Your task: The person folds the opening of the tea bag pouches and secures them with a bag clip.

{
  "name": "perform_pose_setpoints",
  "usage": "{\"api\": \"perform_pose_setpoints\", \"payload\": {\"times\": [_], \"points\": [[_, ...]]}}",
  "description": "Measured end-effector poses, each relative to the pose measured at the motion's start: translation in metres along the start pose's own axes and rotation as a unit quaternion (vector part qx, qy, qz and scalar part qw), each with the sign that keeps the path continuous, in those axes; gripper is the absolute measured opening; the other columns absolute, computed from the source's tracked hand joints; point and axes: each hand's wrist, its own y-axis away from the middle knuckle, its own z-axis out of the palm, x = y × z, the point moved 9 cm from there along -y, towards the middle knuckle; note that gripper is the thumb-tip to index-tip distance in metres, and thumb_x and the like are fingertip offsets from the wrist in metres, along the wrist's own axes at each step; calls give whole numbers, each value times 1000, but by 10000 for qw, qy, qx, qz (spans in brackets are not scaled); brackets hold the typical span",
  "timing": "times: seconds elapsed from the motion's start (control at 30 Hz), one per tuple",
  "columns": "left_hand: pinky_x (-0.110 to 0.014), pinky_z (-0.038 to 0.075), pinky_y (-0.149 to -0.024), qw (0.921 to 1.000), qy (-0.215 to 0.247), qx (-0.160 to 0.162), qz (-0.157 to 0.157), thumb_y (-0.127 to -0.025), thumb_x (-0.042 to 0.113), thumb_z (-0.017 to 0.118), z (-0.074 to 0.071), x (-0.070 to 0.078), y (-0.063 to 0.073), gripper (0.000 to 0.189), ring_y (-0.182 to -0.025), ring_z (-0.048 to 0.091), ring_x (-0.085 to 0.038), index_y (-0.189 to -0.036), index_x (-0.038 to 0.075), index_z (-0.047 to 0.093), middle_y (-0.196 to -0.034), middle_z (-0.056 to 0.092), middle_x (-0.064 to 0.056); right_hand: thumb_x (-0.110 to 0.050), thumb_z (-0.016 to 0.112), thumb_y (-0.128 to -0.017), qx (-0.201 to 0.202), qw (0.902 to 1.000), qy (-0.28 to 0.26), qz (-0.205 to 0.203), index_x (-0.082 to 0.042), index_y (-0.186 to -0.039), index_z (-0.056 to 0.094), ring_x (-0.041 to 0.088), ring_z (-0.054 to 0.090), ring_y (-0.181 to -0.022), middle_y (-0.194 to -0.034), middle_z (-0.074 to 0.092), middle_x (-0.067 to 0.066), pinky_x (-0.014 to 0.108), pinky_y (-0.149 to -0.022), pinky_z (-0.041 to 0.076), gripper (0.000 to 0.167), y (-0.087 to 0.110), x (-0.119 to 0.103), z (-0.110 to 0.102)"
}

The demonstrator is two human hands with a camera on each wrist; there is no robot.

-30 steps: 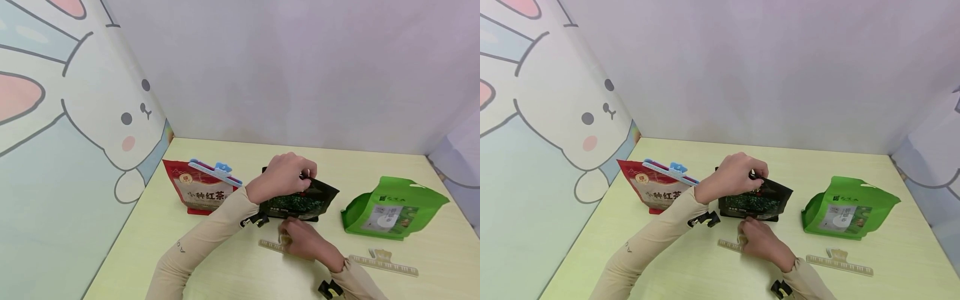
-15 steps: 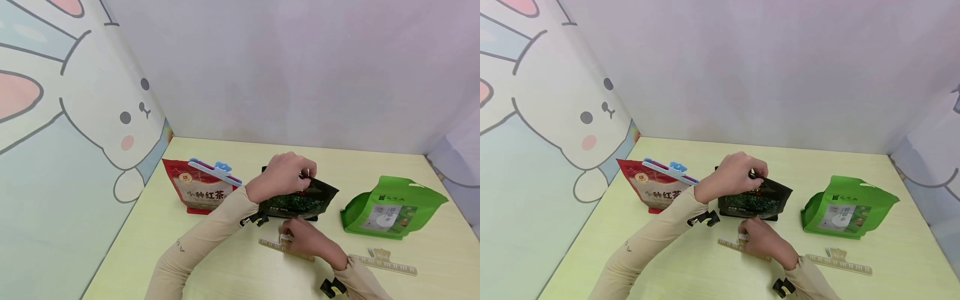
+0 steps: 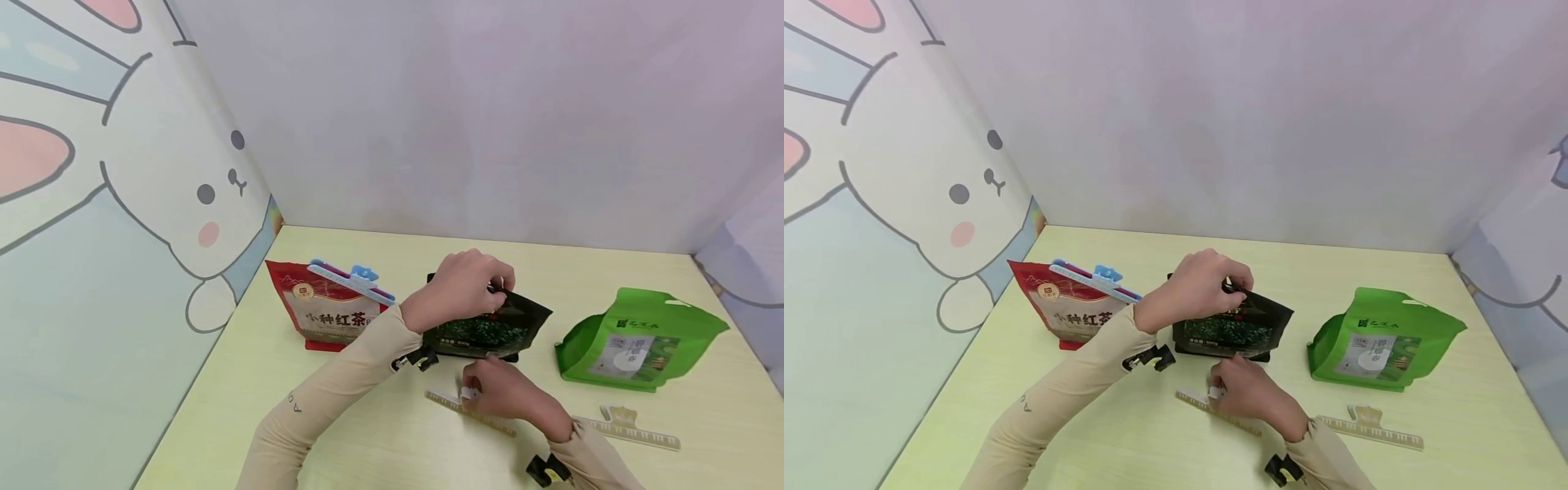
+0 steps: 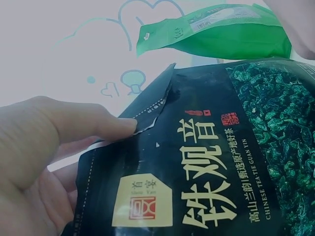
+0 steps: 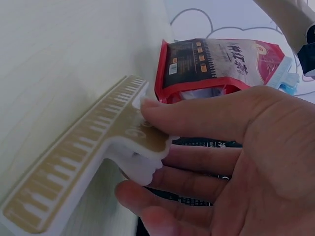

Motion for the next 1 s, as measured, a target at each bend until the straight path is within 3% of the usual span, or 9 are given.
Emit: {"api": "perform_pose_setpoints", "payload": {"times": [0.37, 0.67, 1.0], "points": [[-19, 38, -51, 10000, -33, 26, -16, -86, 13, 60, -1, -1, 0, 14, -63, 49, 1, -86, 24, 69, -79, 62, 17, -14, 75, -76, -117, 9999, -15, 109, -20, -67, 56, 6, 22, -54, -57, 32, -9, 29, -51, 21, 22, 4, 0, -4], [-20, 39, -52, 10000, -20, 13, -50, -86, 13, 61, 0, -2, -1, 14, -64, 50, 1, -86, 24, 69, -78, 62, 18, -15, 77, -73, 109, 9999, -101, 3, -20, -73, 61, 2, 37, -52, -60, 49, -11, 25, -51, 34, 17, 6, 2, -11], [-19, 39, -51, 10000, -21, 28, -48, -86, 13, 62, 0, -1, 0, 13, -63, 49, 1, -86, 24, 69, -78, 62, 18, -15, 78, -73, 370, 9992, -95, -78, -20, -76, 64, 3, 46, -59, -67, 53, -13, 25, -54, 40, 14, 10, 1, -20]]}}
